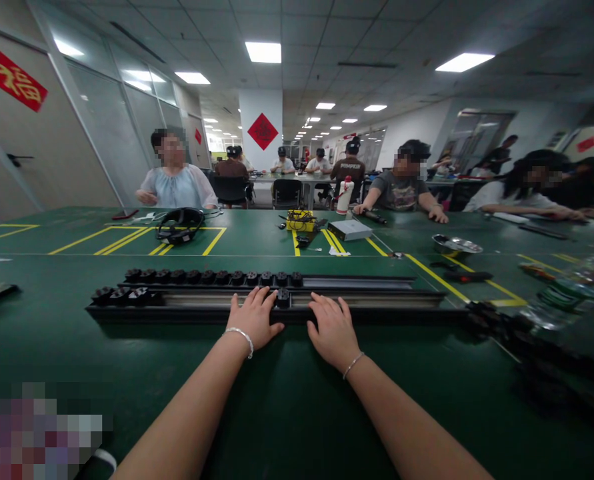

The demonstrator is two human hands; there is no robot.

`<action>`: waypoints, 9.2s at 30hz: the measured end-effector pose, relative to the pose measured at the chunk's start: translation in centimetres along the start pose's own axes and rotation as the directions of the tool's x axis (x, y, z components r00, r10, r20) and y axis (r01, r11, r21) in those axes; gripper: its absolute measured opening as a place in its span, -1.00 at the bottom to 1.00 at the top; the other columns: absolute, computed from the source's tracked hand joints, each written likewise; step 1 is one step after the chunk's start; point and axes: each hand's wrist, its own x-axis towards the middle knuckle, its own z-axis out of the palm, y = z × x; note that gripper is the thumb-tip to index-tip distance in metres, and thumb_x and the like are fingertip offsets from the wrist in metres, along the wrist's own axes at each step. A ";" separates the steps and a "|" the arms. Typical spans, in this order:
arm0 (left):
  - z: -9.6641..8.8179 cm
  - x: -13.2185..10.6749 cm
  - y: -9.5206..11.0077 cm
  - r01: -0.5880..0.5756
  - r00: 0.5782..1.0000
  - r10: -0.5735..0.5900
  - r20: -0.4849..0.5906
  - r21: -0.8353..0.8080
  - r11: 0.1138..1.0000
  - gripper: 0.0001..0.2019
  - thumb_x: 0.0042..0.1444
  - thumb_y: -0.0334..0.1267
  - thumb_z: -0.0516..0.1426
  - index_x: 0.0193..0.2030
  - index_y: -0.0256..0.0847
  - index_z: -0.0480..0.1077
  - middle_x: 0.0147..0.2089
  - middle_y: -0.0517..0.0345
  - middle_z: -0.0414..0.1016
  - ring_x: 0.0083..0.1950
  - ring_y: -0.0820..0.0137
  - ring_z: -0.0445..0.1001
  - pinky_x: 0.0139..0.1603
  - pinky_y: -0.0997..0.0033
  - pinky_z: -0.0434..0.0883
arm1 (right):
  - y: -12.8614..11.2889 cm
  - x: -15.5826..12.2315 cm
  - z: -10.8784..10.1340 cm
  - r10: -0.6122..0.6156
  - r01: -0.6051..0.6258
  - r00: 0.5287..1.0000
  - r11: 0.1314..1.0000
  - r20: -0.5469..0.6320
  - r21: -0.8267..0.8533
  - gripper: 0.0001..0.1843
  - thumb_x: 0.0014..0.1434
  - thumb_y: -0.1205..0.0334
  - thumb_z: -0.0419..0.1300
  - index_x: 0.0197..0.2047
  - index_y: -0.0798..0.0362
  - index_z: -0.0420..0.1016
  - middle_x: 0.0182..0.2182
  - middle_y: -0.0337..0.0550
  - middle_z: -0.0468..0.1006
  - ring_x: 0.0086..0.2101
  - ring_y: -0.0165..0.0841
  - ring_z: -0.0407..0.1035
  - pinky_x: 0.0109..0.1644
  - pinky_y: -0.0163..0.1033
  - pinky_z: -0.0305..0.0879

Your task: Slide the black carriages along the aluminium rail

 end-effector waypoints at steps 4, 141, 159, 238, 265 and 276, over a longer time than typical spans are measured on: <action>-0.2 0.2 0.1 -0.006 0.999 0.006 0.043 -0.003 1.000 -0.33 -0.01 0.09 0.01 0.23 -0.08 0.04 0.32 0.00 -0.01 0.31 0.11 -0.08 0.19 -0.23 -0.12 | 0.0 0.0 0.0 -0.001 0.001 1.000 1.000 -0.003 0.003 -0.67 0.08 0.24 0.00 -0.06 0.00 0.34 0.09 -0.11 0.32 0.06 -0.27 0.15 0.21 -0.01 -0.21; 1.6 -0.5 2.3 0.023 0.953 -0.051 -0.298 -0.098 0.995 -0.58 0.06 0.01 0.00 0.06 0.03 0.28 0.22 0.07 0.18 0.26 0.20 0.05 0.21 0.05 -0.04 | -0.7 0.2 -0.6 -0.015 0.013 0.999 1.000 0.045 0.025 -0.62 0.07 0.30 0.01 -0.02 -0.12 0.32 -0.05 -0.17 0.42 0.01 -0.28 0.18 0.20 0.03 -0.25; 2.0 -0.5 2.1 0.005 0.950 -0.033 -0.311 -0.091 0.996 -0.59 0.07 0.02 -0.01 0.07 0.07 0.26 0.22 0.07 0.18 0.26 0.19 0.06 0.21 0.00 -0.05 | -0.7 0.2 -0.7 -0.016 0.014 0.999 0.999 0.034 0.042 -0.65 0.07 0.31 0.00 -0.05 -0.09 0.33 -0.08 -0.16 0.44 -0.02 -0.31 0.21 0.19 -0.01 -0.25; 1.5 -0.5 2.4 0.021 0.961 -0.045 -0.275 -0.088 0.996 -0.59 0.06 0.01 0.00 0.09 0.23 0.23 0.24 0.10 0.16 0.26 0.18 0.06 0.20 -0.07 -0.11 | -0.3 0.6 -0.9 -0.012 0.012 0.999 1.000 0.035 0.017 -0.68 0.06 0.33 0.00 -0.10 -0.09 0.35 -0.14 -0.22 0.48 -0.13 -0.36 0.29 0.14 -0.09 -0.12; 1.6 -0.6 2.4 0.017 0.967 -0.038 -0.251 -0.085 0.996 -0.53 0.02 -0.03 0.06 0.13 0.22 0.19 0.26 0.11 0.12 0.29 0.14 -0.01 0.21 -0.12 -0.18 | 0.0 0.8 -0.8 0.007 -0.007 0.998 1.000 0.064 0.006 -0.61 0.00 0.42 -0.04 -0.11 -0.04 0.36 -0.18 -0.18 0.50 -0.17 -0.35 0.31 0.14 -0.13 -0.11; 1.8 -0.5 2.3 -0.008 0.957 -0.013 -0.289 -0.070 0.998 -0.55 0.02 -0.02 0.05 0.11 0.23 0.20 0.24 0.08 0.14 0.27 0.14 0.01 0.20 -0.14 -0.15 | -0.1 0.8 -0.8 0.006 -0.007 0.998 1.000 0.055 0.025 -0.66 0.01 0.41 -0.03 -0.14 -0.02 0.35 -0.22 -0.19 0.50 -0.18 -0.37 0.30 0.13 -0.15 -0.11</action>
